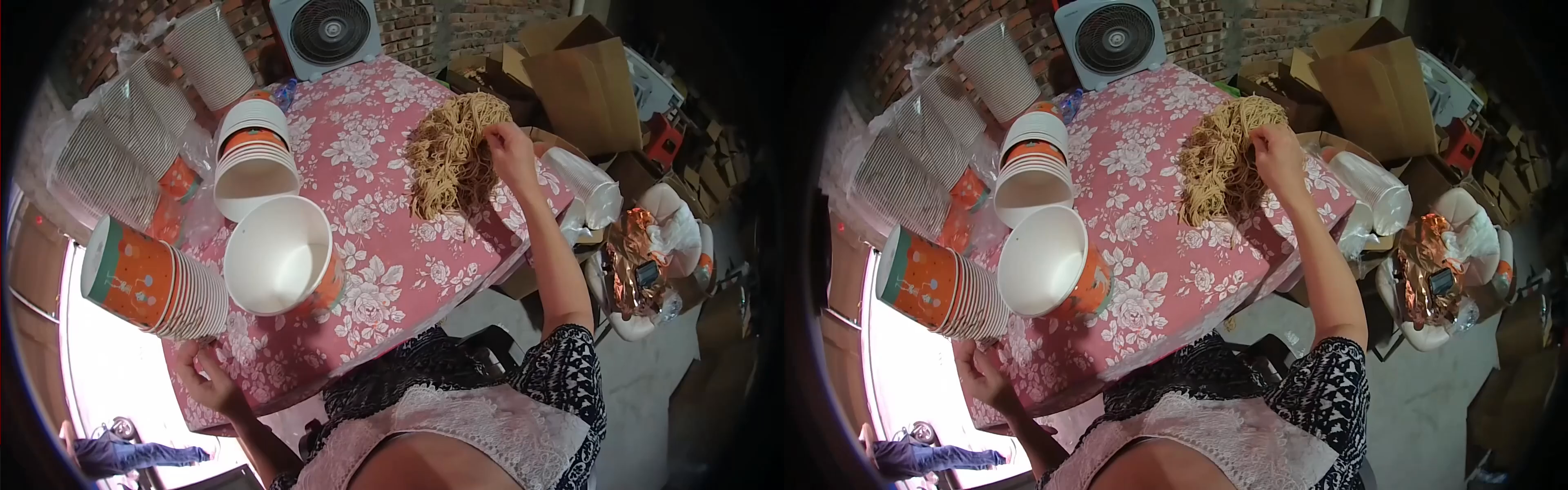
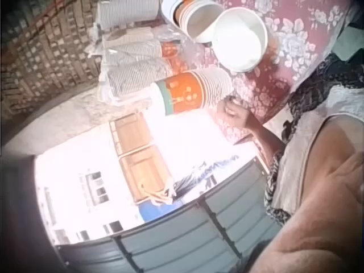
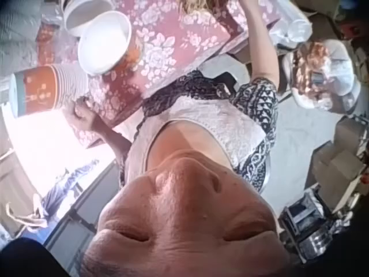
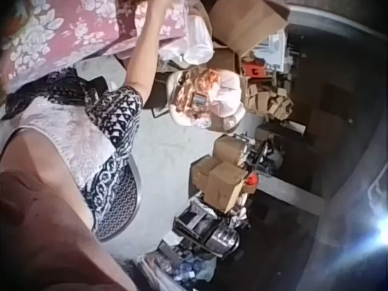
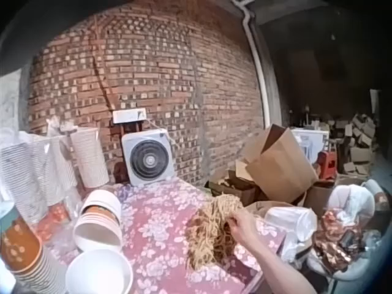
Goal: Threading elastic strings through holes in paper bowls or containers for packaging.
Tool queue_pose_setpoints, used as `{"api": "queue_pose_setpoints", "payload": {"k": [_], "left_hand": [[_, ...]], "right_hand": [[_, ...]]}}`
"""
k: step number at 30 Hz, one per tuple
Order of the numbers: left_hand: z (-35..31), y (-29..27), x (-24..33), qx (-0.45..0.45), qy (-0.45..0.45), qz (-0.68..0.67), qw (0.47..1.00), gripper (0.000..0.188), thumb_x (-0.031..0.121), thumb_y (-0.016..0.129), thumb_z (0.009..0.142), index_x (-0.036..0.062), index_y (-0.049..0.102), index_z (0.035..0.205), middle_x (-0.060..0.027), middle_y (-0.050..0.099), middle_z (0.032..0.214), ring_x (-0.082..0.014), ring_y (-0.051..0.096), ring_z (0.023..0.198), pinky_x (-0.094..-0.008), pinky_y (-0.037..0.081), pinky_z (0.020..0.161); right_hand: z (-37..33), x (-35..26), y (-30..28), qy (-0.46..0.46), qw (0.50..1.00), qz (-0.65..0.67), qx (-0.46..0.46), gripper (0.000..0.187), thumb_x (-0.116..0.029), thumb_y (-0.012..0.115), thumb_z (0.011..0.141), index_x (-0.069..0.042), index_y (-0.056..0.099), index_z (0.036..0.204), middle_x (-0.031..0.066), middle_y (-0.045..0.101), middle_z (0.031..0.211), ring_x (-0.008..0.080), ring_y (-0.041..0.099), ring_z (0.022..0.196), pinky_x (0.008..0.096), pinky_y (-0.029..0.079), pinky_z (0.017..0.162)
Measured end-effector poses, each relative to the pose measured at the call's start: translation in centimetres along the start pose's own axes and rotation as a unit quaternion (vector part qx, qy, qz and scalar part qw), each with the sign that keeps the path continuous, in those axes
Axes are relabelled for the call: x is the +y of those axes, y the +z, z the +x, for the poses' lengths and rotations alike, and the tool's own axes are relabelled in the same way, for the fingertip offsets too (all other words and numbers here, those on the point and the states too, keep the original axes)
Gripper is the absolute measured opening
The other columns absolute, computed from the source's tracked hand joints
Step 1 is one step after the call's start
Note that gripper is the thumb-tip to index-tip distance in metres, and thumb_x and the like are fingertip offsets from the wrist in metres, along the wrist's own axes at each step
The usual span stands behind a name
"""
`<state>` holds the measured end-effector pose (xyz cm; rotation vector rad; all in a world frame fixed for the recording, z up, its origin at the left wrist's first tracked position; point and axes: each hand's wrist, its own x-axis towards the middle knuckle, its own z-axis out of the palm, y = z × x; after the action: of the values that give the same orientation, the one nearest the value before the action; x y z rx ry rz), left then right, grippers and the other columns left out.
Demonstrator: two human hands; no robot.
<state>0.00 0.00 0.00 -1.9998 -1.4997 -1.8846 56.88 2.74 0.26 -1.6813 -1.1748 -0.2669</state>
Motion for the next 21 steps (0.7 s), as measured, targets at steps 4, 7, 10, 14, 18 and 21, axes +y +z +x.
{"api": "queue_pose_setpoints", "payload": {"k": [4, 7, 10, 14, 18, 21], "left_hand": [[-0.7, -0.2, 0.4, -0.005, -0.007, -0.001, 1.0, 0.011, -0.004, 0.049, 0.095, -0.0045, 0.057, 0.103, -0.0125, 0.059, 0.098, -0.019, 0.059, 0.086, -0.0301, 0.052, 0.078], [-1.0, -0.2, 0.3, -0.015, -0.005, -0.003, 1.0, 0.011, -0.005, 0.049, 0.094, -0.0044, 0.058, 0.101, -0.0118, 0.06, 0.095, -0.0188, 0.06, 0.084, -0.0301, 0.051, 0.077], [-0.8, -0.2, 0.5, -0.017, -0.006, -0.011, 1.0, 0.012, -0.006, 0.048, 0.094, -0.0045, 0.058, 0.101, -0.0117, 0.06, 0.095, -0.0189, 0.06, 0.083, -0.0301, 0.051, 0.078], [-0.9, -0.1, 0.0, -0.019, -0.026, -0.024, 0.999, 0.014, -0.008, 0.047, 0.093, -0.0056, 0.058, 0.102, -0.0123, 0.061, 0.098, -0.0198, 0.06, 0.088, -0.03, 0.05, 0.083], [-0.9, -0.1, 0.5, -0.035, -0.038, -0.056, 0.997, 0.016, -0.004, 0.049, 0.095, -0.0048, 0.061, 0.106, -0.0094, 0.062, 0.101, -0.0172, 0.059, 0.094, -0.0272, 0.048, 0.087], [-0.1, 0.4, 2.0, -0.049, 0.019, -0.04, 0.998, 0.016, -0.005, 0.049, 0.094, -0.0044, 0.06, 0.105, -0.0096, 0.061, 0.103, -0.0172, 0.058, 0.096, -0.0271, 0.049, 0.086]], "right_hand": [[0.3, -0.9, 1.2, -0.053, 0.995, -0.084, 0.028, 0.009, -0.013, 0.065, 0.085, -0.005, 0.067, 0.088, 0.0139, 0.064, 0.089, 0.0346, 0.062, 0.084, 0.0433, 0.048, 0.074], [0.4, -1.4, 1.4, -0.049, 0.991, -0.121, 0.031, 0.009, -0.013, 0.065, 0.085, -0.004, 0.066, 0.086, 0.0138, 0.064, 0.088, 0.0362, 0.061, 0.084, 0.0442, 0.048, 0.073], [1.2, -1.9, 1.6, -0.046, 0.994, -0.093, 0.04, 0.012, -0.014, 0.065, 0.085, -0.003, 0.063, 0.084, 0.016, 0.062, 0.085, 0.0379, 0.06, 0.083, 0.0451, 0.047, 0.072], [4.2, -4.2, 1.1, -0.054, 0.998, -0.03, 0.027, 0.017, -0.016, 0.064, 0.084, -0.001, 0.059, 0.08, 0.0179, 0.06, 0.082, 0.038, 0.06, 0.08, 0.0445, 0.046, 0.069], [7.9, -8.9, -0.3, -0.127, 0.991, 0.032, 0.036, 0.018, -0.018, 0.065, 0.082, -0.001, 0.059, 0.078, 0.0171, 0.06, 0.077, 0.0358, 0.059, 0.074, 0.0416, 0.045, 0.067], [9.5, -12.7, -1.9, -0.07, 0.981, 0.17, -0.055, 0.019, -0.021, 0.066, 0.086, -0.002, 0.066, 0.082, 0.0048, 0.061, 0.069, 0.0114, 0.056, 0.066, 0.0292, 0.044, 0.065]]}}
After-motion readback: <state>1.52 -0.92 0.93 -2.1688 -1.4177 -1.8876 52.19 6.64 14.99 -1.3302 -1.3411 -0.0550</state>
